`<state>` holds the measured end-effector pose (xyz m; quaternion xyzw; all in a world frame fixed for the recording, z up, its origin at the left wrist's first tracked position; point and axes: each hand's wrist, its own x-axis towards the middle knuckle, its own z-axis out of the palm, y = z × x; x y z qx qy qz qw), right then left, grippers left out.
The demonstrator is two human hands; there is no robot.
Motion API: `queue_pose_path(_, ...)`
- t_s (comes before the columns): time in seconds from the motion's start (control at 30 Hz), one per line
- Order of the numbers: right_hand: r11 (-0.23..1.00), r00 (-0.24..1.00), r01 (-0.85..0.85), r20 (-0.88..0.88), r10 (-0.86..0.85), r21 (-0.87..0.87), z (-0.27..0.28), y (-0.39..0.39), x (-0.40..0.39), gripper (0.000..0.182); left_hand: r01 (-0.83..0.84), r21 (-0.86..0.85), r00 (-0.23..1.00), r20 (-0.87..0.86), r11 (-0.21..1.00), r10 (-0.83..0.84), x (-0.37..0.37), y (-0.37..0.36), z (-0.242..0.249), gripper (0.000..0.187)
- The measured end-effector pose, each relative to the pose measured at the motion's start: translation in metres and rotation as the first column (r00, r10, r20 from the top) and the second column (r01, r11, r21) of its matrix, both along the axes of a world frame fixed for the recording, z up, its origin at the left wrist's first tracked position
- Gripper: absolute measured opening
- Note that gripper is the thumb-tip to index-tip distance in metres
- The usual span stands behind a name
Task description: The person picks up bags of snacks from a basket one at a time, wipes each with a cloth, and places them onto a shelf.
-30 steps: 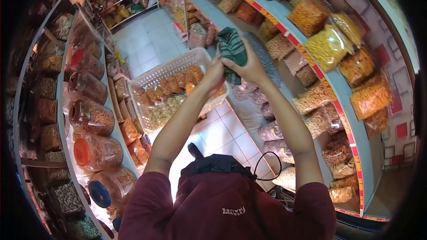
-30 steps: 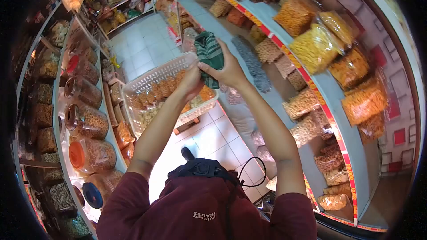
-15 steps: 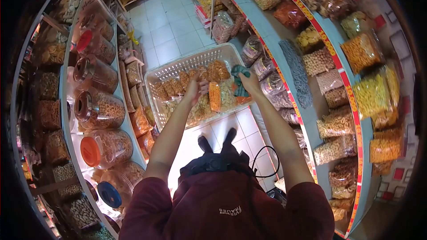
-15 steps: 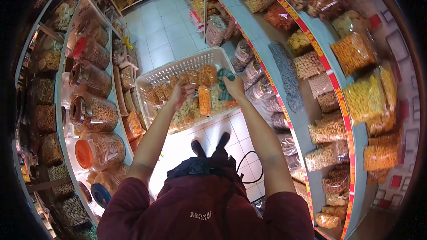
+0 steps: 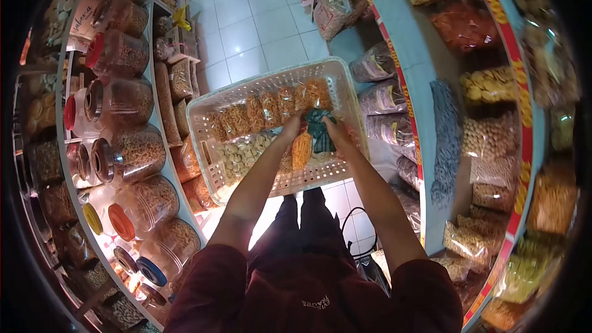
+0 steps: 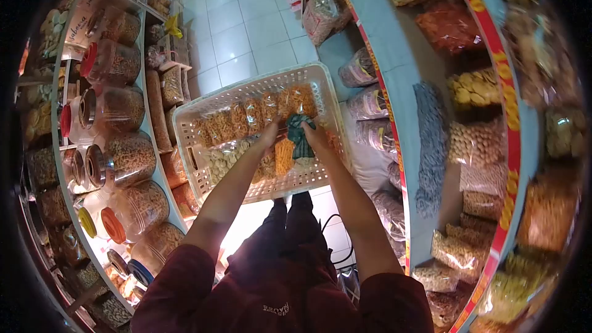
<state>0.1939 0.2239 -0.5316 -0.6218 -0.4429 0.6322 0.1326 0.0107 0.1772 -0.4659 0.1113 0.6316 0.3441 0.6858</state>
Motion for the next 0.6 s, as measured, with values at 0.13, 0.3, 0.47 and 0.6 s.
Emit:
queue_pose_path(0.13,0.995,0.986,0.100,0.137,-0.099,-0.002,-0.024,0.031,-0.025,0.069,-0.086,0.011,0.991,0.102,0.996,0.085,0.008,0.033,-0.036,0.066)
queue_pose_path(0.3,0.964,0.964,0.266,0.042,-0.264,-0.022,-0.045,0.068,-0.039,0.064,-0.151,-0.062,0.984,0.084,0.987,0.156,0.020,0.060,-0.070,0.069)
queue_pose_path(0.47,0.947,0.945,0.318,-0.091,-0.313,0.049,-0.096,0.086,-0.036,0.055,-0.293,-0.017,0.932,0.216,0.956,0.290,0.035,0.079,-0.061,0.070)
queue_pose_path(0.6,0.956,0.956,0.289,-0.059,-0.287,0.042,-0.082,0.080,-0.040,0.059,-0.281,-0.046,0.955,0.084,0.959,0.284,0.032,0.081,-0.073,0.074)
